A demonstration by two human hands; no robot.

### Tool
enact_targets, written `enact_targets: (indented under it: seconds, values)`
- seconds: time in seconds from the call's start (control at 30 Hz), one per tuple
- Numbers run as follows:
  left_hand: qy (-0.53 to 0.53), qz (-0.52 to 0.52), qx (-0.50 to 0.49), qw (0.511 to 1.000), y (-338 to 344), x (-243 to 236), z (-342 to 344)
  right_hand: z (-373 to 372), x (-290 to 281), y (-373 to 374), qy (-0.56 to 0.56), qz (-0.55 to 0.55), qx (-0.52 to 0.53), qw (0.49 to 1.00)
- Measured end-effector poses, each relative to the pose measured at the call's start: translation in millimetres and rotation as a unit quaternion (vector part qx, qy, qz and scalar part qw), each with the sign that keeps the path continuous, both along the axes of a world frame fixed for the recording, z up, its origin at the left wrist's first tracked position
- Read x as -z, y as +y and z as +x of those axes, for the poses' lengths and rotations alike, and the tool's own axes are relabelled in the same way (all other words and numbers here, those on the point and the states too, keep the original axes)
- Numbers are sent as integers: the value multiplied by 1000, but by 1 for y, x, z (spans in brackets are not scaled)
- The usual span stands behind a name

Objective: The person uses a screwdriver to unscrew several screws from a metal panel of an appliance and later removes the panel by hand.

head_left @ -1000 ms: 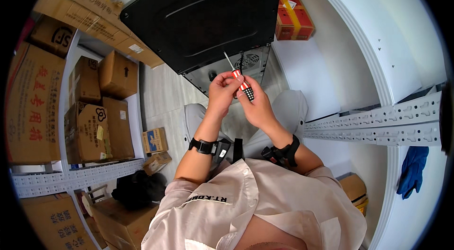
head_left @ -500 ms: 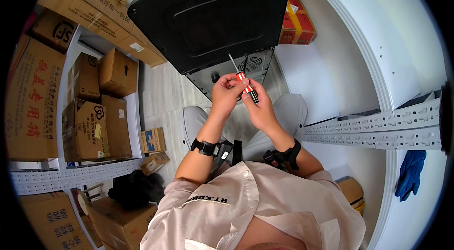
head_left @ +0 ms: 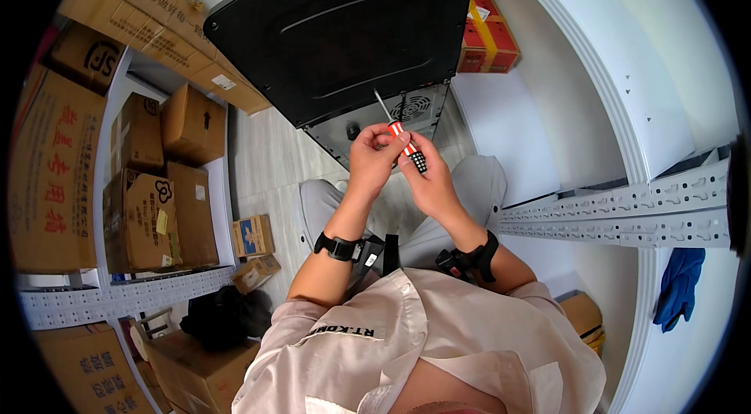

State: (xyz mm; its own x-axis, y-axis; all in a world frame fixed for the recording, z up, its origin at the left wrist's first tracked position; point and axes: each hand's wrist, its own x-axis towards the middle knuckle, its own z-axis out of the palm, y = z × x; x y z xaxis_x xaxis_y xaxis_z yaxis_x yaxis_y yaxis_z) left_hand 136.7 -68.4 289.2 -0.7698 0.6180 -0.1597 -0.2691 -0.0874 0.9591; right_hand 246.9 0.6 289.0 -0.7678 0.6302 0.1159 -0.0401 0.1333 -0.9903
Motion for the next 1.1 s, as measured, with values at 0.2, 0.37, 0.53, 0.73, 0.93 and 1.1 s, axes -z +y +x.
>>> enact_targets:
  seconds: [0.2, 0.37, 0.53, 0.73, 0.93, 1.1]
  values:
    - [-4, -1, 0, 1000, 1, 1, 0, 0, 1, 2, -10, 12, -2, 1000]
    - [-41, 23, -1, 999, 2, -1, -1, 0, -6, -2, -36, 230, 57, 971]
    - [-79, -6, 4, 997, 1, -13, 2, 2, -19, -3, -98, 314, 57, 943]
    - [-120, -13, 4, 993, 2, -2, -8, -1, -22, -10, -61, 327, 63, 941]
    - [-73, -46, 12, 996, -1, -14, -15, -3, 10, 0, 95, -304, -14, 948]
    - [-58, -36, 0, 998, -3, -25, -8, 4, -6, 8, 65, -602, -206, 769]
